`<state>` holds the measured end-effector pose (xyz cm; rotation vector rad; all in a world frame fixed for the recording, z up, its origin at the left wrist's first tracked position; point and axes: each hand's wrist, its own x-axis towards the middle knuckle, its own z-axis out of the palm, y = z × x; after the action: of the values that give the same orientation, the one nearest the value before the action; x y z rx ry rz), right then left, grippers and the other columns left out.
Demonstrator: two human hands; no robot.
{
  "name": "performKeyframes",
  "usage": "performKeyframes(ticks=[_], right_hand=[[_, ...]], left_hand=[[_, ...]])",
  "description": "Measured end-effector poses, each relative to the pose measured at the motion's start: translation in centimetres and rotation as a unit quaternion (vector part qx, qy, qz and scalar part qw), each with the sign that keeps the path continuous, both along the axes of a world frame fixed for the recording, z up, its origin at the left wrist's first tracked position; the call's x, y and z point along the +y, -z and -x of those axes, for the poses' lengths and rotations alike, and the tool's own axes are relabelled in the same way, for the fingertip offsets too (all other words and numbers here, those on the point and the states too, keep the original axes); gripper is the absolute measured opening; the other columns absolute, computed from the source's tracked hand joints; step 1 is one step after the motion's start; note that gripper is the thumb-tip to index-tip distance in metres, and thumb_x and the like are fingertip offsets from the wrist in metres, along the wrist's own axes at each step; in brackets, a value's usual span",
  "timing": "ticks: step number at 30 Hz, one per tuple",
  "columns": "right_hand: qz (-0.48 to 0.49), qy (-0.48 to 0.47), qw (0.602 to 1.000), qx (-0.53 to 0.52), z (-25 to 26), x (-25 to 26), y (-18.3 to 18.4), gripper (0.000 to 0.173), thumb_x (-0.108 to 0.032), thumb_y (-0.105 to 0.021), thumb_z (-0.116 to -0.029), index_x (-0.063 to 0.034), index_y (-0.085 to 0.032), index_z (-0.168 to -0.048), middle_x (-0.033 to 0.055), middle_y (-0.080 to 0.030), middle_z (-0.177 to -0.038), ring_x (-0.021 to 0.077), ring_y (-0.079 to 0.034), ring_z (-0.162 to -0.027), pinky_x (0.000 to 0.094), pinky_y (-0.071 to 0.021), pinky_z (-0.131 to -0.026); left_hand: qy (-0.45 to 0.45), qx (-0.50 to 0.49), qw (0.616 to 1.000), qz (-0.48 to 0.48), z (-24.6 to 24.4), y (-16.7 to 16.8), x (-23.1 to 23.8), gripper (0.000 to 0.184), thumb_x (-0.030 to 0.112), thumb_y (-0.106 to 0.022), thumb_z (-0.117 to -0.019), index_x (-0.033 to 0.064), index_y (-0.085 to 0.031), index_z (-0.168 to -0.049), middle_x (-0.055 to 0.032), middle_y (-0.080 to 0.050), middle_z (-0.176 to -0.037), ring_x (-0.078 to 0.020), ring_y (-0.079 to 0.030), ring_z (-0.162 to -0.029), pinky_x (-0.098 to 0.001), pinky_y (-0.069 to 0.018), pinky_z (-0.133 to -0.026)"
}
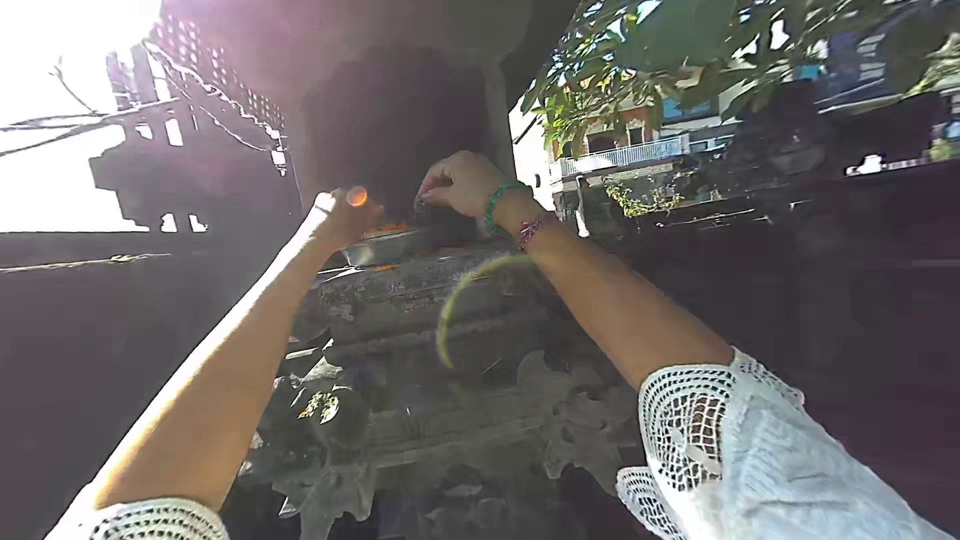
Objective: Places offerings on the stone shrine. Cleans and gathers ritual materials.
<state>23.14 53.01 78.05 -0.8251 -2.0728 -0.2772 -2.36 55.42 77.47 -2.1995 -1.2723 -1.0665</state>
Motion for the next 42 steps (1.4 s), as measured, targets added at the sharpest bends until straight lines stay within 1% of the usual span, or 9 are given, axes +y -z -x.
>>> performKeyframes(ticks=[3, 9, 17, 22, 25, 31, 35, 38, 42], right_hand=[[-0.008, -0.015, 0.987, -0.16, 1.2, -0.6, -0.9, 0.026, -0.023, -0.06, -0.105, -0.0136, -0.076, -0.123, 0.0102, -0.073, -0.123, 0.0277, -0.066, -0.119, 0.0522, -0.0459, -0.108], [-0.026, 0.058, 0.947, -0.315, 1.5, -1.5, 0.0, 0.024, -0.017, -0.075, -0.0938, -0.0059, -0.074, -0.116, 0.0136, -0.072, -0.111, 0.0302, -0.067, -0.109, 0.0517, -0.0509, -0.098], [-0.124, 0.037, 0.943, -0.306, 0.9, -1.4, -1.7, 0.011, -0.008, -0.071, -0.0952, -0.0045, -0.073, -0.106, 0.0148, -0.072, -0.103, 0.0333, -0.068, -0.103, 0.0529, -0.0522, -0.095], [-0.17, -0.009, 0.946, -0.275, 1.2, -3.9, -4.0, 0.012, -0.01, -0.074, -0.0944, -0.0024, -0.073, -0.103, 0.0145, -0.072, -0.097, 0.03, -0.069, -0.095, 0.0504, -0.0536, -0.091], [-0.201, -0.065, 0.944, -0.253, 2.2, -4.1, -4.6, 0.011, -0.012, -0.075, -0.0927, -0.0038, -0.074, -0.1, 0.0121, -0.072, -0.094, 0.0261, -0.069, -0.09, 0.0483, -0.0547, -0.085], [-0.017, 0.04, 0.982, -0.183, 6.0, -4.1, -5.4, 0.054, -0.019, -0.083, -0.0887, 0.001, -0.053, -0.129, 0.0212, -0.067, -0.118, 0.0363, -0.069, -0.104, 0.0568, -0.0546, -0.094], [0.03, 0.093, 0.96, -0.261, 9.8, -0.8, -5.5, 0.035, -0.025, -0.074, -0.0968, 0.0003, -0.067, -0.119, 0.0223, -0.07, -0.112, 0.0403, -0.067, -0.108, 0.0633, -0.0474, -0.099], [0.033, 0.09, 0.934, -0.344, 12.7, 3.3, -5.0, 0.041, -0.031, -0.074, -0.0963, -0.0063, -0.067, -0.129, 0.0246, -0.067, -0.122, 0.0444, -0.063, -0.117, 0.0666, -0.0442, -0.103], [0.093, 0.088, 0.914, -0.384, 16.3, 4.0, -3.1, 0.04, -0.012, -0.075, -0.0949, -0.0052, -0.066, -0.133, 0.0269, -0.063, -0.132, 0.0449, -0.056, -0.129, 0.0624, -0.0398, -0.11]], left_hand=[[-0.061, -0.016, 0.997, 0.043, 0.4, -0.3, -1.7, 0.045, 0.035, -0.04, -0.112, 0.002, -0.069, -0.12, -0.0262, -0.068, -0.117, -0.0446, -0.064, -0.113, -0.0705, -0.0451, -0.098], [-0.194, -0.209, 0.939, 0.194, 2.3, 2.3, -4.5, 0.079, 0.059, -0.019, -0.109, -0.006, -0.053, -0.138, -0.0323, -0.06, -0.131, -0.0472, -0.059, -0.123, -0.0668, -0.0431, -0.103], [0.068, -0.453, 0.847, 0.271, 2.8, 3.5, -5.9, 0.051, 0.049, -0.04, -0.1093, 0.0101, -0.051, -0.141, -0.0078, -0.063, -0.129, -0.0167, -0.063, -0.111, -0.0339, -0.0507, -0.093], [0.25, -0.561, 0.735, 0.287, 2.3, 1.5, -9.4, 0.064, 0.052, -0.041, -0.107, 0.011, -0.03, -0.156, -0.0235, -0.048, -0.148, -0.0392, -0.063, -0.118, -0.0535, -0.0582, -0.09], [0.337, -0.611, 0.682, 0.221, 2.7, 0.9, -11.5, 0.047, 0.028, -0.048, -0.1086, 0.008, -0.035, -0.15, -0.0205, -0.049, -0.144, -0.0366, -0.063, -0.119, -0.0514, -0.061, -0.087], [0.295, -0.678, 0.654, 0.162, 5.7, 1.7, -13.8, 0.048, 0.016, -0.053, -0.1042, 0.0081, -0.039, -0.149, -0.0183, -0.047, -0.148, -0.0334, -0.059, -0.126, -0.0487, -0.0601, -0.091], [0.278, -0.687, 0.656, 0.14, 9.1, 3.2, -16.6, 0.045, 0.016, -0.051, -0.1054, 0.0089, -0.038, -0.148, -0.0197, -0.046, -0.145, -0.0346, -0.061, -0.121, -0.0488, -0.0612, -0.086], [0.271, -0.685, 0.664, 0.131, 12.2, 4.8, -17.8, 0.046, 0.019, -0.05, -0.106, 0.0095, -0.037, -0.149, -0.021, -0.045, -0.145, -0.0377, -0.059, -0.124, -0.0529, -0.0613, -0.088], [0.25, -0.69, 0.667, 0.131, 15.5, 7.3, -19.7, 0.047, 0.021, -0.052, -0.1056, 0.0114, -0.037, -0.15, -0.0208, -0.045, -0.147, -0.0387, -0.059, -0.126, -0.0535, -0.0616, -0.089]])
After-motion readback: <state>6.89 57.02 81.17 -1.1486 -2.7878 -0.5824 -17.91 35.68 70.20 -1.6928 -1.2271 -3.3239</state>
